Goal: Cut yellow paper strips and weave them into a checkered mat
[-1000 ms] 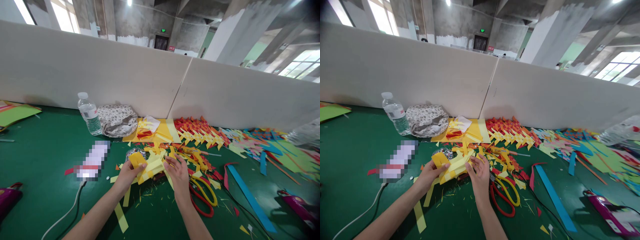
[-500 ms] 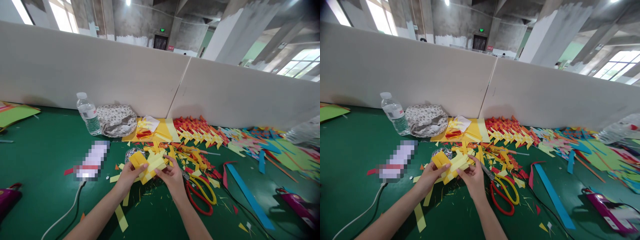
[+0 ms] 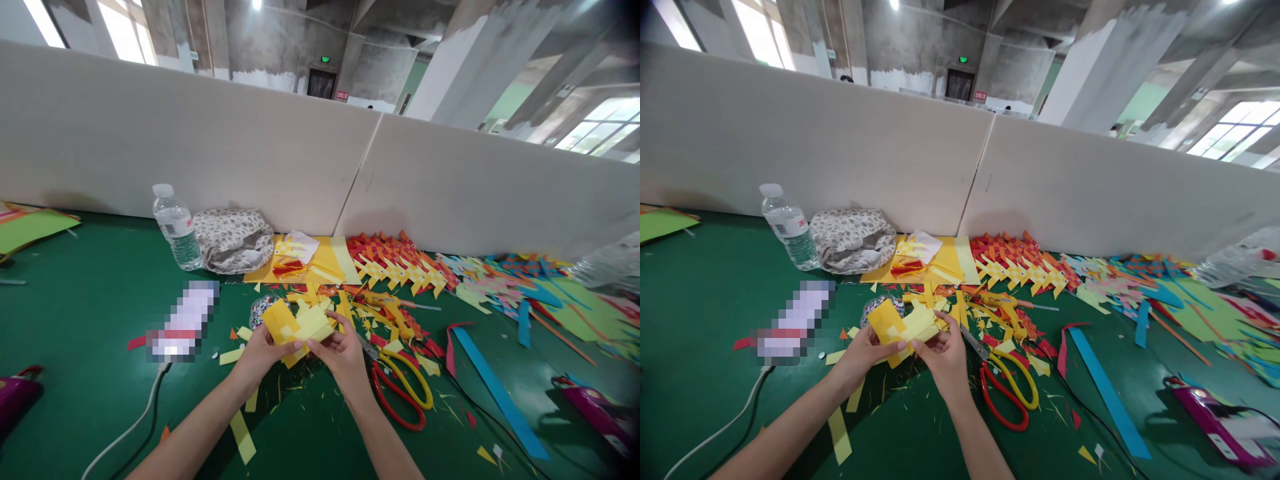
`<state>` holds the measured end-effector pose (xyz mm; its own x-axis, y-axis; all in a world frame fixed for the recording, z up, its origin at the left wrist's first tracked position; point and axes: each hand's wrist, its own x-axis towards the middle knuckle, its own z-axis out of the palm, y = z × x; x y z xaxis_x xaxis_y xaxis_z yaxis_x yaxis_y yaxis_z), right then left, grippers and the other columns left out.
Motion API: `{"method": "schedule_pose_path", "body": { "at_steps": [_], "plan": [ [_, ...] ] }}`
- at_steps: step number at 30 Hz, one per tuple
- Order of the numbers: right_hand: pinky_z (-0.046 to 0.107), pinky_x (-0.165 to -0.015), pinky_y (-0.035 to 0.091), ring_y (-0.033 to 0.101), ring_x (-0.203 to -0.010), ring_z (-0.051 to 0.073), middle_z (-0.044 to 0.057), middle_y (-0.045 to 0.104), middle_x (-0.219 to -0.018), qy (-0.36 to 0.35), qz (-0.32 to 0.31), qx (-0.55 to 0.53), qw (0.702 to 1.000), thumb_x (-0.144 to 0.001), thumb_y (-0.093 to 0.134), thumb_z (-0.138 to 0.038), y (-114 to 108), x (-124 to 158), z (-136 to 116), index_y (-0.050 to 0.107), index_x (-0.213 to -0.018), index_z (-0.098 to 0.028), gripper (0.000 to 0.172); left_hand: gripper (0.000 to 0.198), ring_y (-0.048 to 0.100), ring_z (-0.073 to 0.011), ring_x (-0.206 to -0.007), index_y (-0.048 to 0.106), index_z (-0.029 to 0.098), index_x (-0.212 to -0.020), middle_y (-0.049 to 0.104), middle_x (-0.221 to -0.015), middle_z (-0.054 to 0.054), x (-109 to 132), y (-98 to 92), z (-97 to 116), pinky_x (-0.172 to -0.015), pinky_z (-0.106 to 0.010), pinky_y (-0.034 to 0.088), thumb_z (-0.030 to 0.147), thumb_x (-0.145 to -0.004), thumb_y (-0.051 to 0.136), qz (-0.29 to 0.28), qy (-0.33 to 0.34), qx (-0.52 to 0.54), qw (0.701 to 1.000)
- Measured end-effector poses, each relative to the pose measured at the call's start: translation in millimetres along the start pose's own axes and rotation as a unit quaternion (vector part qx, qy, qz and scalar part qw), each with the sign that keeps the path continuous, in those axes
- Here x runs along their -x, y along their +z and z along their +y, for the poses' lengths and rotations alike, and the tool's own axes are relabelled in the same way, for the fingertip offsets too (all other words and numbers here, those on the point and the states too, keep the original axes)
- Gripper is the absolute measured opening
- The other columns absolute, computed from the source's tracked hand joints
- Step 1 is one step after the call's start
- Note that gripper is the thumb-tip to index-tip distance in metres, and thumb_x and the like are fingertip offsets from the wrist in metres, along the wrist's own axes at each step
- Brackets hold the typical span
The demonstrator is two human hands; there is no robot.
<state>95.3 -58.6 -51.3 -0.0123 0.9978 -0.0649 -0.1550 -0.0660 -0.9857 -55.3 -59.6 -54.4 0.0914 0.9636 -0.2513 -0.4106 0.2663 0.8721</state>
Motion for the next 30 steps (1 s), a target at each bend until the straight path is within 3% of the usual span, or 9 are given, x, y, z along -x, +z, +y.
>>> {"method": "schedule_pose_path", "body": {
  "at_steps": [7, 16, 25, 30],
  "plan": [
    [0.03, -0.06, 0.052, 0.065, -0.066, 0.02, 0.0, 0.066, -0.068, -0.005, 0.008, 0.001, 1.0, -0.056, 0.075, -0.025, 0.6, -1.4, 1.9, 0.04, -0.109, -0.02, 0.064, 0.046, 0.063, -0.0239, -0.087, 0.055, 0.015, -0.095, 0.068, -0.098, -0.008, -4.4, -4.9, -10.3, -0.078, -0.034, 0.049, 0.017, -0.055, 0.077, -0.034, 0.032, -0.002, 0.999],
    [0.028, -0.059, 0.051, 0.064, -0.066, 0.018, 0.002, 0.068, -0.073, -0.011, 0.024, 0.001, 1.0, -0.057, 0.075, -0.023, 6.0, 3.2, 2.4, 0.041, -0.107, -0.02, 0.061, 0.051, 0.062, -0.0259, -0.091, 0.052, 0.015, -0.101, 0.065, -0.104, -0.01, -5.2, -5.5, -11.0, -0.08, -0.037, 0.049, 0.02, -0.056, 0.075, -0.031, 0.056, -0.026, 0.998],
    [0.026, -0.056, 0.05, 0.062, -0.058, 0.016, 0.0, 0.068, -0.066, -0.03, 0.043, 0.027, 0.998, -0.061, 0.073, -0.024, -0.1, 2.1, -0.3, 0.043, -0.107, -0.021, 0.055, 0.05, 0.062, -0.0267, -0.091, 0.054, 0.015, -0.098, 0.066, -0.101, -0.009, -3.1, -4.4, -8.0, -0.078, -0.037, 0.049, 0.02, -0.054, 0.076, -0.019, 0.047, -0.047, 0.998],
    [0.028, -0.061, 0.05, 0.064, -0.065, 0.018, 0.001, 0.069, -0.07, -0.029, 0.046, 0.033, 0.998, -0.061, 0.073, -0.025, 1.0, 3.3, -2.7, 0.043, -0.108, -0.02, 0.056, 0.047, 0.062, -0.0258, -0.091, 0.053, 0.015, -0.098, 0.066, -0.102, -0.008, -4.0, -5.7, -9.0, -0.079, -0.036, 0.049, 0.018, -0.056, 0.075, -0.029, 0.049, -0.05, 0.997]
  ]
}}
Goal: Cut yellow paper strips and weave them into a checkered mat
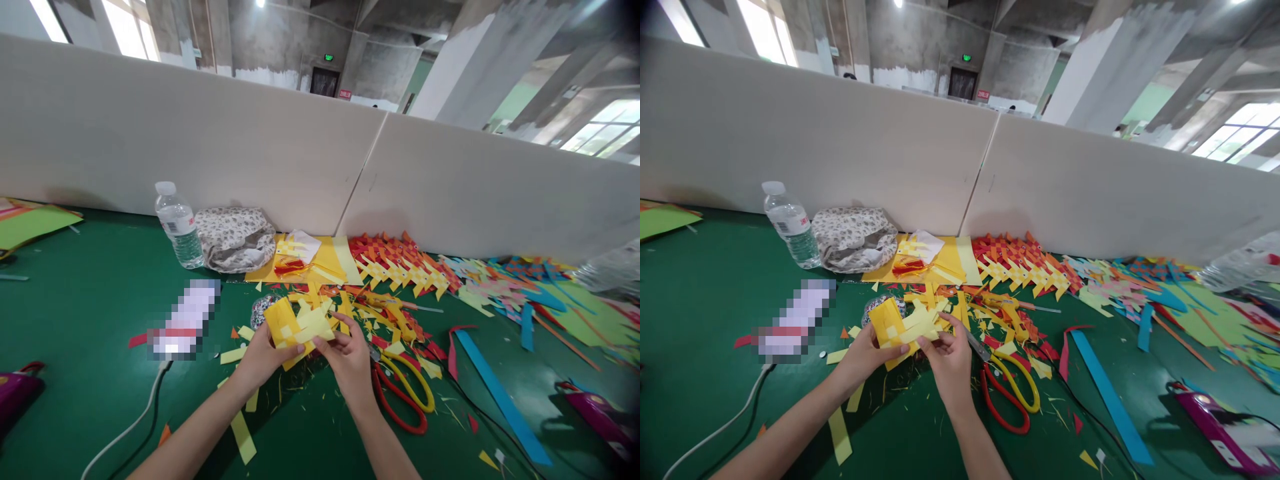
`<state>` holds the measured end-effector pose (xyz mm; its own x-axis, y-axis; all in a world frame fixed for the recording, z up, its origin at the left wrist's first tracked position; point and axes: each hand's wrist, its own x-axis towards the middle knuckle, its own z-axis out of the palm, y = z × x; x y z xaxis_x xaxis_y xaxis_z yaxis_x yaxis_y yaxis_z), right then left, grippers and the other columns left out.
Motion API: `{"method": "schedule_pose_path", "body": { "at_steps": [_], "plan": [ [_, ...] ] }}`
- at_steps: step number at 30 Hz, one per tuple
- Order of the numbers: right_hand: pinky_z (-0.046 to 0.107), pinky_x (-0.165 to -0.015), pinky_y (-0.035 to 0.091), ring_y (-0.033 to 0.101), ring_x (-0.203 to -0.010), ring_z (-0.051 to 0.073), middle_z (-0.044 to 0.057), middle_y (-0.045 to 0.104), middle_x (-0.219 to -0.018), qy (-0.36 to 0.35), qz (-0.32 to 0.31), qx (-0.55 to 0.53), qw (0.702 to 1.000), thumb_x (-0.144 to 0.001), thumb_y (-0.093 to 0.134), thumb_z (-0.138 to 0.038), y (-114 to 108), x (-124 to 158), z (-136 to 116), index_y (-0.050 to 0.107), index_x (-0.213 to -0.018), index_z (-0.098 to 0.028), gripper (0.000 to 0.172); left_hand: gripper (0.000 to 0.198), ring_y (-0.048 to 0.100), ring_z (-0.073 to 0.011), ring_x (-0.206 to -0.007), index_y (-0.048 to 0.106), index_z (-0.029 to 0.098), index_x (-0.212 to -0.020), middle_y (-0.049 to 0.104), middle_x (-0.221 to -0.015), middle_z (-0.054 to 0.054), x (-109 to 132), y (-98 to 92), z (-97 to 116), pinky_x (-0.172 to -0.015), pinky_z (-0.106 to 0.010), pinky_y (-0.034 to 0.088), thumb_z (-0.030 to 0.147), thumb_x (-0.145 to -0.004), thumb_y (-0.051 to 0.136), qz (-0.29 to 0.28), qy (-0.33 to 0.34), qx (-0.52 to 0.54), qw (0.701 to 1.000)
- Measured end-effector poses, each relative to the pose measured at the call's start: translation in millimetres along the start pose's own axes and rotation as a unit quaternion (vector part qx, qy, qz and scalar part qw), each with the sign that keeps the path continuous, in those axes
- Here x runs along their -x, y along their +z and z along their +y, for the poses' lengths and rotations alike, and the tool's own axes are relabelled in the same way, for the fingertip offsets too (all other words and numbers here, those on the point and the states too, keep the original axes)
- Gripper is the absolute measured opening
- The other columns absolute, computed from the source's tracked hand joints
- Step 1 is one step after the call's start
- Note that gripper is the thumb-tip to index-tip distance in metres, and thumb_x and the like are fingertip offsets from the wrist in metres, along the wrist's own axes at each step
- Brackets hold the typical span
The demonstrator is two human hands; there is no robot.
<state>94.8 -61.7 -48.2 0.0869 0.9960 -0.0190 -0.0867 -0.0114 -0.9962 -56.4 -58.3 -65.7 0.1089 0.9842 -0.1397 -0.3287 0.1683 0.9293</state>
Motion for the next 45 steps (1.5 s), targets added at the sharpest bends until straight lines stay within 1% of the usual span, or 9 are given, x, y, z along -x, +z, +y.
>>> {"method": "schedule_pose_path", "body": {
  "at_steps": [5, 16, 23, 27, 31, 34, 36, 40, 45],
  "plan": [
    [0.027, -0.061, 0.05, 0.064, -0.064, 0.018, 0.001, 0.069, -0.069, 0.002, 0.016, 0.0, 1.0, -0.06, 0.073, -0.027, 3, 1, -4, 0.043, -0.106, -0.02, 0.055, 0.05, 0.061, -0.0257, -0.093, 0.052, 0.015, -0.101, 0.064, -0.105, -0.009, 0, 0.7, 2, -0.08, -0.037, 0.049, 0.017, -0.057, 0.075, 0.003, -0.009, 0.003, 1.0],
    [0.032, -0.058, 0.051, 0.064, -0.059, 0.02, 0.001, 0.067, -0.065, 0.012, 0.023, -0.006, 1.0, -0.06, 0.073, -0.033, 4, 1, -5, 0.044, -0.105, -0.019, 0.055, 0.05, 0.062, -0.0253, -0.09, 0.053, 0.016, -0.101, 0.066, -0.102, -0.008, 1, 0.4, 4, -0.075, -0.034, 0.051, 0.017, -0.056, 0.076, 0.003, -0.02, 0.003, 1.0],
    [0.028, -0.058, 0.049, 0.062, -0.057, 0.017, -0.002, 0.063, -0.06, 0.011, 0.046, -0.025, 0.999, -0.068, 0.067, -0.035, 1, 0, -4, 0.047, -0.107, -0.019, 0.047, 0.047, 0.063, -0.024, -0.088, 0.054, 0.017, -0.098, 0.067, -0.1, -0.007, 3, 1.0, 6, -0.074, -0.032, 0.051, 0.016, -0.056, 0.076, 0.007, -0.02, -0.002, 1.0],
    [0.029, -0.06, 0.049, 0.063, -0.063, 0.018, 0.0, 0.066, -0.065, 0.008, 0.04, -0.053, 0.998, -0.069, 0.066, -0.036, 3, 2, -9, 0.042, -0.114, -0.019, 0.053, 0.046, 0.063, -0.0244, -0.088, 0.054, 0.017, -0.096, 0.067, -0.099, -0.007, 1, 0.9, 5, -0.074, -0.033, 0.051, 0.016, -0.055, 0.076, 0.019, -0.021, -0.003, 1.0],
    [0.032, -0.064, 0.05, 0.064, -0.071, 0.021, 0.003, 0.067, -0.075, 0.016, -0.011, -0.071, 0.997, -0.058, 0.074, -0.032, 7, 2, -8, 0.037, -0.116, -0.019, 0.07, 0.048, 0.063, -0.0246, -0.089, 0.055, 0.016, -0.099, 0.066, -0.101, -0.008, 2, 2.4, 3, -0.076, -0.035, 0.05, 0.016, -0.055, 0.076, -0.01, -0.01, 0.015, 1.0],
    [0.033, -0.068, 0.05, 0.064, -0.074, 0.022, 0.004, 0.068, -0.077, 0.016, 0.001, -0.048, 0.999, -0.057, 0.075, -0.031, 7, 3, -7, 0.038, -0.115, -0.02, 0.069, 0.047, 0.062, -0.025, -0.089, 0.057, 0.015, -0.098, 0.066, -0.102, -0.009, 4, 4.8, 5, -0.078, -0.035, 0.049, 0.018, -0.055, 0.076, -0.037, -0.011, 0.019, 0.999],
    [0.034, -0.068, 0.05, 0.065, -0.074, 0.022, 0.004, 0.068, -0.077, 0.016, 0.007, -0.038, 0.999, -0.059, 0.074, -0.031, 7, 3, -6, 0.039, -0.114, -0.02, 0.066, 0.041, 0.063, -0.0246, -0.088, 0.06, 0.015, -0.096, 0.068, -0.099, -0.008, 6, 5.9, 8, -0.076, -0.034, 0.05, 0.024, -0.059, 0.074, -0.029, -0.02, 0.016, 0.999],
    [0.034, -0.064, 0.051, 0.065, -0.07, 0.023, 0.003, 0.069, -0.075, 0.015, -0.007, -0.036, 0.999, -0.057, 0.075, -0.031, 7, 3, -7, 0.04, -0.111, -0.02, 0.065, 0.032, 0.065, -0.0236, -0.081, 0.066, 0.015, -0.089, 0.071, -0.088, -0.006, 5, 5.3, 13, -0.068, -0.03, 0.051, 0.034, -0.063, 0.069, 0.014, -0.027, 0.003, 1.0],
    [0.032, -0.058, 0.051, 0.065, -0.067, 0.023, 0.004, 0.069, -0.074, 0.023, -0.001, -0.036, 0.999, -0.055, 0.076, -0.032, 6, 2, -7, 0.039, -0.115, -0.019, 0.072, 0.031, 0.065, -0.021, -0.073, 0.068, 0.015, -0.085, 0.071, -0.081, -0.005, 4, 3.6, 14, -0.062, -0.027, 0.05, 0.035, -0.061, 0.071, 0.004, -0.024, -0.002, 1.0]
  ]
}}
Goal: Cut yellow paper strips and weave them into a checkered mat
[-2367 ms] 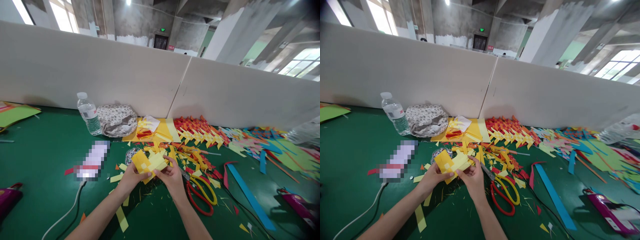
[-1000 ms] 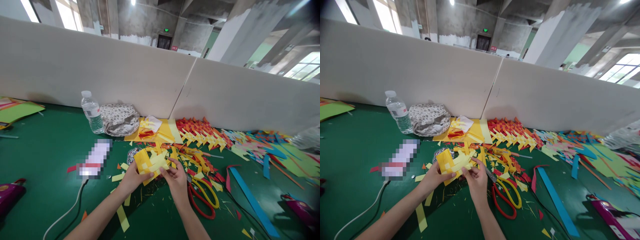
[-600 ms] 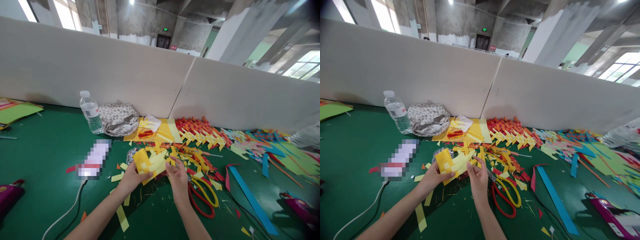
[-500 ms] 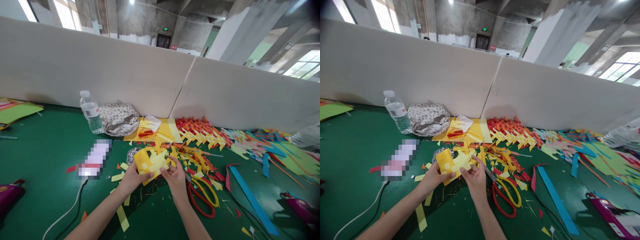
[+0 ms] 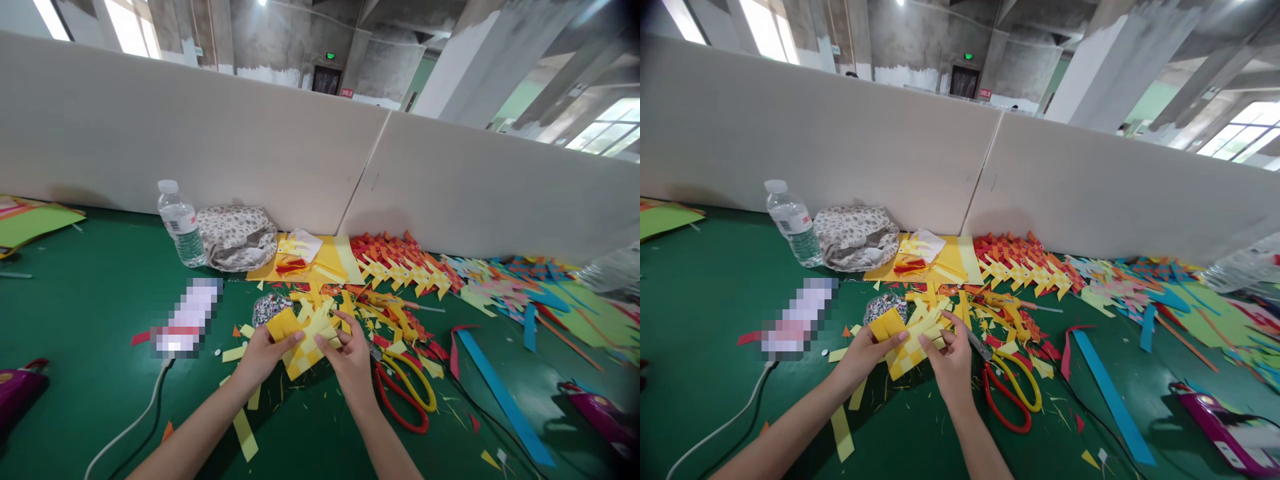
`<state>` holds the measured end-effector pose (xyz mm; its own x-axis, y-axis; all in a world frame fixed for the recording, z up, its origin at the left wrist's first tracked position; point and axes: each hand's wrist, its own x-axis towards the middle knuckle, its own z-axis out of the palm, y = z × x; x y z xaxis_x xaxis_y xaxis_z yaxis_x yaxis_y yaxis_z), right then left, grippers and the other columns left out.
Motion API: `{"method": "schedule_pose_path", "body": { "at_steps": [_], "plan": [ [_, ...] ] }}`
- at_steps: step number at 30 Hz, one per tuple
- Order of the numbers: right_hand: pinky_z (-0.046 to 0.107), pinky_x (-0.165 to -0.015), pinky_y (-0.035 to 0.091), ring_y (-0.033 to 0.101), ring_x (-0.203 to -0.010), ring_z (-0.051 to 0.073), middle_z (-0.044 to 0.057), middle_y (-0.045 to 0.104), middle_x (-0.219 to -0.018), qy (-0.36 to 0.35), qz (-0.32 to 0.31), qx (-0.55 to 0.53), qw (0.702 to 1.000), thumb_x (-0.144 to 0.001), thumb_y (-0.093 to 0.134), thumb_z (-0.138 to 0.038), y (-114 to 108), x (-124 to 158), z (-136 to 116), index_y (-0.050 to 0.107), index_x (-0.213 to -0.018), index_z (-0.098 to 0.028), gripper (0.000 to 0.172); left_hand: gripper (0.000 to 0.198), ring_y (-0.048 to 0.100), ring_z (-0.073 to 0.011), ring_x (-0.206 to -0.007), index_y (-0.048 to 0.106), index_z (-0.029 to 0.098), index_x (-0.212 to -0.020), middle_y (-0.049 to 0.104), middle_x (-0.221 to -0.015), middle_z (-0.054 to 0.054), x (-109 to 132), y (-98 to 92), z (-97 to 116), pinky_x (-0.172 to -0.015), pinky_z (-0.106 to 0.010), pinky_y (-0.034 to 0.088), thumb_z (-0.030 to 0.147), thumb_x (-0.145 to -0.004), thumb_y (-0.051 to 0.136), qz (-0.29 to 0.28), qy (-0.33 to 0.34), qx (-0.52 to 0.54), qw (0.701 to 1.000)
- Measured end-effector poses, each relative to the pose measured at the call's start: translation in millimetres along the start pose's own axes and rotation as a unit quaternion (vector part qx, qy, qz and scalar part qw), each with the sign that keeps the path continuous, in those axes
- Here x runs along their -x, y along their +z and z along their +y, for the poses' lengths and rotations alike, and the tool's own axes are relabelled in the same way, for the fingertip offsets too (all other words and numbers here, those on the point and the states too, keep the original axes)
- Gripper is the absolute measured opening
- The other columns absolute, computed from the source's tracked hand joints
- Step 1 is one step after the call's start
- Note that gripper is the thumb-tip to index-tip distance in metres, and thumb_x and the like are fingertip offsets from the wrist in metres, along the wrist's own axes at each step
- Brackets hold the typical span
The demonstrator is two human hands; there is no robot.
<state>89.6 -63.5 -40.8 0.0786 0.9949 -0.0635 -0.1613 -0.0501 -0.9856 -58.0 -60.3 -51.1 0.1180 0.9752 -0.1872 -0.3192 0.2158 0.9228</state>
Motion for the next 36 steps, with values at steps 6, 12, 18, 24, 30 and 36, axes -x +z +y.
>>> {"method": "schedule_pose_path", "body": {
  "at_steps": [6, 12, 18, 24, 30, 36],
  "plan": [
    [0.03, -0.055, 0.051, 0.065, -0.065, 0.022, 0.005, 0.069, -0.073, -0.005, 0.013, -0.006, 1.0, -0.054, 0.076, -0.031, -1, -2, 2, 0.038, -0.117, -0.018, 0.075, 0.027, 0.064, -0.02, -0.07, 0.068, 0.014, -0.079, 0.071, -0.079, -0.005, 0, 0.0, 1, -0.061, -0.026, 0.049, 0.034, -0.06, 0.072, 0.021, 0.003, -0.009, 1.0],
    [0.032, -0.057, 0.052, 0.066, -0.068, 0.024, 0.004, 0.069, -0.071, 0.006, 0.009, -0.012, 1.0, -0.051, 0.076, -0.036, 2, -1, 1, 0.041, -0.115, -0.019, 0.075, 0.03, 0.064, -0.0203, -0.07, 0.067, 0.014, -0.084, 0.071, -0.079, -0.005, 1, 0.3, 1, -0.06, -0.026, 0.049, 0.033, -0.061, 0.071, -0.009, -0.01, -0.013, 1.0],
    [0.033, -0.058, 0.051, 0.065, -0.064, 0.023, 0.002, 0.069, -0.069, 0.013, -0.007, -0.009, 1.0, -0.056, 0.075, -0.036, 1, 2, -5, 0.035, -0.12, -0.02, 0.077, 0.031, 0.065, -0.0214, -0.075, 0.066, 0.015, -0.087, 0.071, -0.085, -0.006, 3, 1.4, -3, -0.067, -0.029, 0.05, 0.033, -0.062, 0.07, -0.04, -0.022, 0.0, 0.999],
    [0.031, -0.056, 0.051, 0.065, -0.064, 0.023, 0.003, 0.069, -0.069, 0.006, 0.0, 0.01, 1.0, -0.057, 0.074, -0.038, 1, 3, -7, 0.036, -0.12, -0.019, 0.076, 0.031, 0.065, -0.0216, -0.073, 0.067, 0.014, -0.085, 0.071, -0.08, -0.006, 3, 1.8, 2, -0.061, -0.027, 0.05, 0.037, -0.064, 0.068, -0.04, -0.009, -0.026, 0.999],
    [0.03, -0.057, 0.051, 0.065, -0.068, 0.023, 0.004, 0.069, -0.072, 0.006, 0.004, 0.016, 1.0, -0.059, 0.074, -0.033, 3, 5, -9, 0.036, -0.12, -0.019, 0.073, 0.032, 0.064, -0.022, -0.075, 0.066, 0.014, -0.088, 0.07, -0.084, -0.007, 3, 1.5, 3, -0.064, -0.028, 0.051, 0.035, -0.064, 0.069, -0.036, -0.016, -0.017, 0.999],
    [0.03, -0.057, 0.051, 0.065, -0.066, 0.022, 0.003, 0.068, -0.073, -0.003, 0.003, 0.02, 1.0, -0.061, 0.072, -0.033, 1, 4, -6, 0.036, -0.121, -0.019, 0.071, 0.031, 0.065, -0.0212, -0.071, 0.067, 0.015, -0.085, 0.071, -0.081, -0.006, 4, 2.8, 4, -0.061, -0.028, 0.05, 0.035, -0.062, 0.071, -0.023, -0.022, -0.016, 0.999]
  ]
}}
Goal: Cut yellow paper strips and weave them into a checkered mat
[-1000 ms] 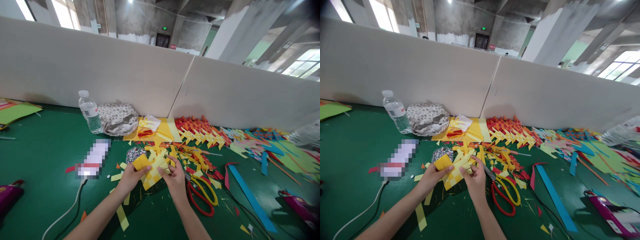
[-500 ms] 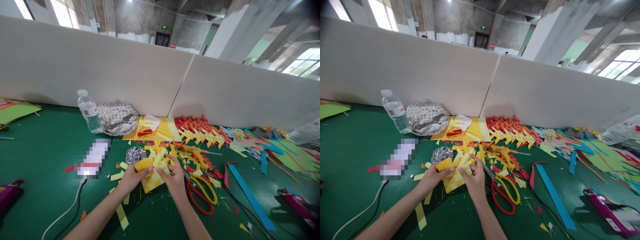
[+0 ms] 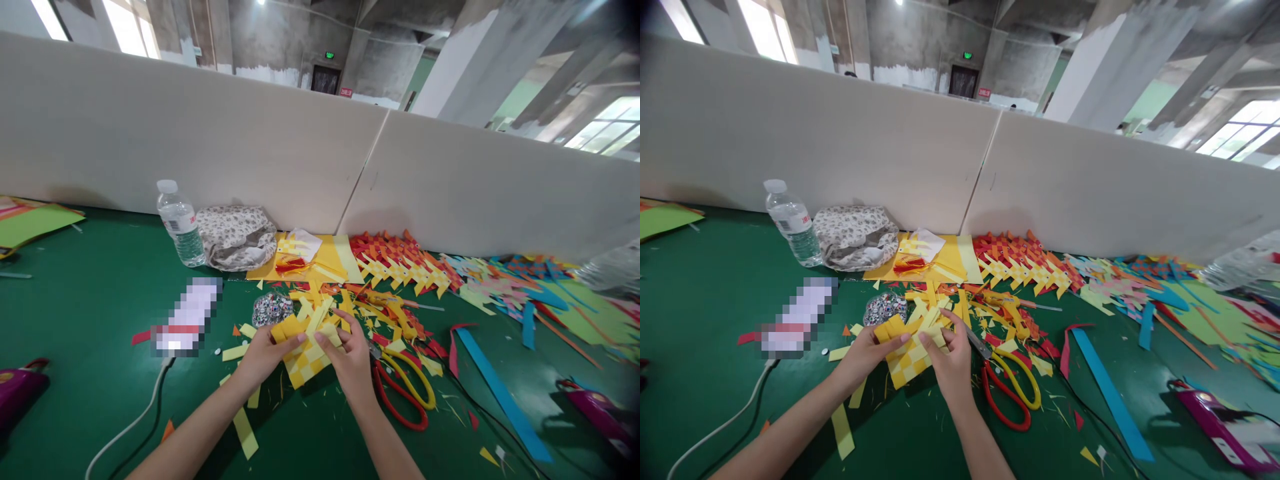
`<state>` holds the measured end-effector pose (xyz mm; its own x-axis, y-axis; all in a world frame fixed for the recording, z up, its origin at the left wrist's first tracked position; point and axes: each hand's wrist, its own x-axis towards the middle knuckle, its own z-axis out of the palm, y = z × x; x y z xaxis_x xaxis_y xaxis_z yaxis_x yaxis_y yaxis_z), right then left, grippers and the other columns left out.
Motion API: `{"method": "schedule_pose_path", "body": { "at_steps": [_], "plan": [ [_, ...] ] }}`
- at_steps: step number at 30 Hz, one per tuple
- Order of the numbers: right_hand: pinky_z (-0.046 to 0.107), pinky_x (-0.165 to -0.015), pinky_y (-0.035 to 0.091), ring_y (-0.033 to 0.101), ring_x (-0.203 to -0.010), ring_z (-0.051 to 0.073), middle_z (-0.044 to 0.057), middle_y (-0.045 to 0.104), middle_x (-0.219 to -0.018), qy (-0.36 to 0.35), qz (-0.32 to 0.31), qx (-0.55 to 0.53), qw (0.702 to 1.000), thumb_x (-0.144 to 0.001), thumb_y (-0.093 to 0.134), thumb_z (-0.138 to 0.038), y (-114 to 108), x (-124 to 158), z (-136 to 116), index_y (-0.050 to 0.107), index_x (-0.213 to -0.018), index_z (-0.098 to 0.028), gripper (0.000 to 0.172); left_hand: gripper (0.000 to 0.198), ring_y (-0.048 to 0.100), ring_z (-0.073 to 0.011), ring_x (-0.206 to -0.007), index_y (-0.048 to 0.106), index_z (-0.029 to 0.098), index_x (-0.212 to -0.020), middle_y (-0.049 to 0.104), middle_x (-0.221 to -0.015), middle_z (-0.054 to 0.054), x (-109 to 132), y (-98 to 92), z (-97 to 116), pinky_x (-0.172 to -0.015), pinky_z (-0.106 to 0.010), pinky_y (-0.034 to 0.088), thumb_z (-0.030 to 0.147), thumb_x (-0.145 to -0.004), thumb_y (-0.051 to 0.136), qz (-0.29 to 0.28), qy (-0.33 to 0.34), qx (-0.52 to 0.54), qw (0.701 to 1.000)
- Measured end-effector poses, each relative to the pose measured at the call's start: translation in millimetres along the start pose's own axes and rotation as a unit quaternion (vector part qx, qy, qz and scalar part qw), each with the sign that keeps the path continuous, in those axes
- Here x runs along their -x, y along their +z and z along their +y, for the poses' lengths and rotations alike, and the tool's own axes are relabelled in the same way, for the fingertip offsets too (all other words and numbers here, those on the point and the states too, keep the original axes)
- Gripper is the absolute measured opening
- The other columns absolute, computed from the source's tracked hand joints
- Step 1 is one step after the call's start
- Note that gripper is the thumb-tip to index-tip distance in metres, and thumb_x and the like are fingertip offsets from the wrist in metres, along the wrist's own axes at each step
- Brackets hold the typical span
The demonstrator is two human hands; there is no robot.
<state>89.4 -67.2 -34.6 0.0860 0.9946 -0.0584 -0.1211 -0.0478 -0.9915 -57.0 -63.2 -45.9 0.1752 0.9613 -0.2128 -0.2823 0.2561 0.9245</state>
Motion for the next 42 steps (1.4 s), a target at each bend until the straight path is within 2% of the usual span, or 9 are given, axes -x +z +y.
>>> {"method": "schedule_pose_path", "body": {
  "at_steps": [9, 12, 16, 21, 24, 27, 33, 37, 42],
  "plan": [
    [0.026, -0.054, 0.048, 0.063, -0.06, 0.018, -0.001, 0.068, -0.067, 0.0, -0.007, -0.001, 1.0, -0.061, 0.072, -0.031, -3, -1, 5, 0.037, -0.121, -0.021, 0.07, 0.023, 0.062, -0.0167, -0.06, 0.067, 0.014, -0.075, 0.07, -0.07, -0.003, -2, -4.2, -7, -0.056, -0.024, 0.047, 0.033, -0.062, 0.071, 0.0, 0.01, -0.035, 0.999],
    [0.029, -0.059, 0.049, 0.063, -0.065, 0.019, 0.001, 0.068, -0.073, 0.0, -0.002, -0.002, 1.0, -0.062, 0.072, -0.029, -4, -3, 6, 0.037, -0.122, -0.021, 0.069, 0.022, 0.06, -0.0147, -0.055, 0.066, 0.015, -0.071, 0.068, -0.064, -0.001, -1, -2.7, -5, -0.052, -0.023, 0.045, 0.032, -0.059, 0.072, 0.014, -0.008, -0.022, 1.0],
    [0.032, -0.073, 0.048, 0.062, -0.082, 0.02, 0.003, 0.067, -0.085, -0.03, 0.043, 0.006, 0.999, -0.061, 0.073, -0.027, -7, -7, 8, 0.041, -0.117, -0.022, 0.064, 0.023, 0.059, -0.0141, -0.054, 0.064, 0.014, -0.067, 0.066, -0.061, 0.0, -3, -3.7, -6, -0.053, -0.023, 0.046, 0.032, -0.057, 0.074, 0.061, -0.012, 0.003, 0.998],
    [0.036, -0.085, 0.044, 0.059, -0.095, 0.02, 0.008, 0.063, -0.102, -0.052, 0.072, -0.022, 0.996, -0.062, 0.073, -0.027, -7, -10, 6, 0.042, -0.114, -0.022, 0.061, 0.03, 0.062, -0.0168, -0.06, 0.063, 0.013, -0.076, 0.068, -0.067, -0.002, -8, -7.9, -10, -0.057, -0.026, 0.049, 0.034, -0.057, 0.074, 0.149, 0.008, 0.078, 0.986],
    [0.036, -0.083, 0.046, 0.06, -0.093, 0.021, 0.008, 0.066, -0.097, -0.009, 0.026, -0.014, 1.0, -0.063, 0.072, -0.029, -7, -10, 8, 0.042, -0.114, -0.02, 0.06, 0.032, 0.063, -0.0178, -0.06, 0.062, 0.012, -0.078, 0.068, -0.069, -0.003, -9, -6.9, -8, -0.057, -0.027, 0.05, 0.032, -0.057, 0.075, 0.183, 0.018, 0.122, 0.975],
    [0.033, -0.073, 0.05, 0.064, -0.08, 0.021, 0.005, 0.069, -0.082, 0.025, -0.034, 0.001, 0.999, -0.062, 0.072, -0.031, -6, -10, 13, 0.042, -0.115, -0.019, 0.062, 0.032, 0.062, -0.0173, -0.057, 0.062, 0.012, -0.078, 0.067, -0.065, -0.003, -9, -4.9, -7, -0.055, -0.027, 0.05, 0.031, -0.056, 0.075, 0.196, 0.029, 0.135, 0.971],
    [0.028, -0.06, 0.05, 0.063, -0.063, 0.018, 0.001, 0.068, -0.07, 0.019, -0.05, 0.008, 0.999, -0.061, 0.073, -0.028, -4, -8, 23, 0.038, -0.116, -0.02, 0.065, 0.028, 0.06, -0.0146, -0.056, 0.064, 0.011, -0.074, 0.066, -0.065, -0.002, -8, -4.7, -13, -0.053, -0.023, 0.048, 0.032, -0.059, 0.073, 0.142, 0.032, 0.085, 0.986],
    [0.029, -0.062, 0.05, 0.063, -0.065, 0.018, 0.001, 0.067, -0.07, -0.008, -0.031, -0.003, 0.999, -0.065, 0.07, -0.027, -6, -8, 19, 0.036, -0.119, -0.02, 0.064, 0.027, 0.062, -0.0151, -0.059, 0.064, 0.013, -0.075, 0.067, -0.069, -0.002, -7, -3.3, -14, -0.055, -0.023, 0.049, 0.034, -0.06, 0.072, 0.127, 0.006, 0.053, 0.99],
    [0.027, -0.065, 0.048, 0.061, -0.069, 0.016, 0.0, 0.064, -0.074, -0.034, 0.01, 0.01, 0.999, -0.069, 0.066, -0.025, -8, -9, 16, 0.036, -0.12, -0.022, 0.059, 0.029, 0.063, -0.0162, -0.067, 0.065, 0.014, -0.082, 0.068, -0.074, -0.003, -8, -4.1, -16, -0.061, -0.024, 0.049, 0.033, -0.061, 0.071, 0.07, -0.012, 0.046, 0.996]
  ]
}}
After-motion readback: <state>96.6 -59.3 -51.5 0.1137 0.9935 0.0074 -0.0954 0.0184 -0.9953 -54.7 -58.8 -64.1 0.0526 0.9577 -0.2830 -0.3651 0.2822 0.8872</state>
